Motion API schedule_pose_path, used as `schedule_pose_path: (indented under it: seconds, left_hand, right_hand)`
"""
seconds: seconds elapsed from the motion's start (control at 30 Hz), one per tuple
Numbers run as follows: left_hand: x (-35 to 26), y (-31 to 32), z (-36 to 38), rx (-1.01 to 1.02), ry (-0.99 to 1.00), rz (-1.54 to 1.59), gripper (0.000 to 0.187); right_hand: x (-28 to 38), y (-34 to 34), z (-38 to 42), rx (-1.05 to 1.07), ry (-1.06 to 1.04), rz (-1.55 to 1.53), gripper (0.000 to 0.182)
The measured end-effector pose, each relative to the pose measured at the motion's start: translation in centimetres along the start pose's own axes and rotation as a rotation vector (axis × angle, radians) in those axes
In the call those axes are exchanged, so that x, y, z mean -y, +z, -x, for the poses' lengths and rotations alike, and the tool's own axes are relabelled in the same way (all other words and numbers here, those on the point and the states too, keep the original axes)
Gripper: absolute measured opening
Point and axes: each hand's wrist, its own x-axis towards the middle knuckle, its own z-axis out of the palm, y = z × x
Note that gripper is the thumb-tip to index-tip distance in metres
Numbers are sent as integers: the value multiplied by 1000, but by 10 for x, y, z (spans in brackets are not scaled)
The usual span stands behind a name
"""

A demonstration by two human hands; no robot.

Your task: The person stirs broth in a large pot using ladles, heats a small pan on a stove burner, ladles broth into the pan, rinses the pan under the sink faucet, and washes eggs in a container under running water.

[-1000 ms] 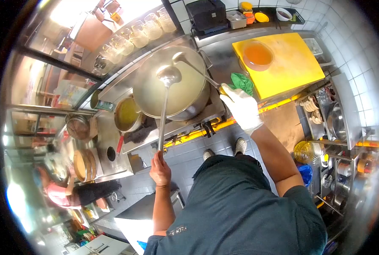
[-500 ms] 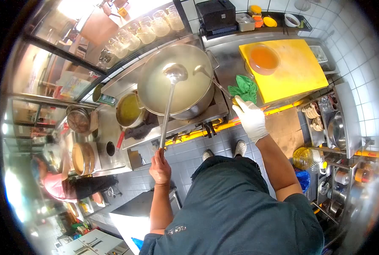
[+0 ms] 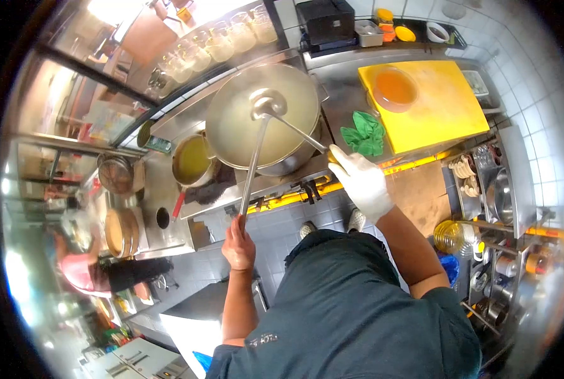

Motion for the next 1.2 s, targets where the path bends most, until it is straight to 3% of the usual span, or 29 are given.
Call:
schedule_pose_path:
  seconds: [0.13,0.27,0.37,0.5,0.6,0.7,0.8,0.93,1.0,1.07,1.13,1.2]
  left_hand:
    - [2,2,2,24,-23,-8,46]
    - [3,4,1,52,-62,-14,46]
    - [1,2,-2,55,-62,-1,45]
    - [-1,0,-2,82,-105,28,44]
    - [-6,-5,-4,59,-97,89,43]
    - [-5,1,2,48,-146,224,43]
    - [-11,2,3,95,-289,409,42]
    - [-6,4,4,89,-271,386,40]
    - [-4,6,6,90,-272,385,40]
    - [-7,1,3,118,-315,424,39]
    - [-8,0,5,118,-321,435,39]
    - [-9,7,5,76,-289,424,38]
  right_hand:
    - [-7,-21,24,28,-158,106,28]
    - [-9,-21,32,117,102,82,27]
    - [-6,-23,8,-78,-111,42,29]
    - [5,-18,-14,-11,89,-44,32]
    - [-10,-2,-11,-153,58,-240,32]
    - [-7,-16,-7,139,836,-1004,33]
    - [-21,-24,-1,170,892,-1308,34]
    - [-18,-31,6,67,867,-1182,33]
    - [-38,-12,19,-140,282,-423,34]
    - [-56,7,37,-137,17,0,38]
    - [-66,14,56,53,79,87,43]
    - [-76,15,63,46,-57,177,46]
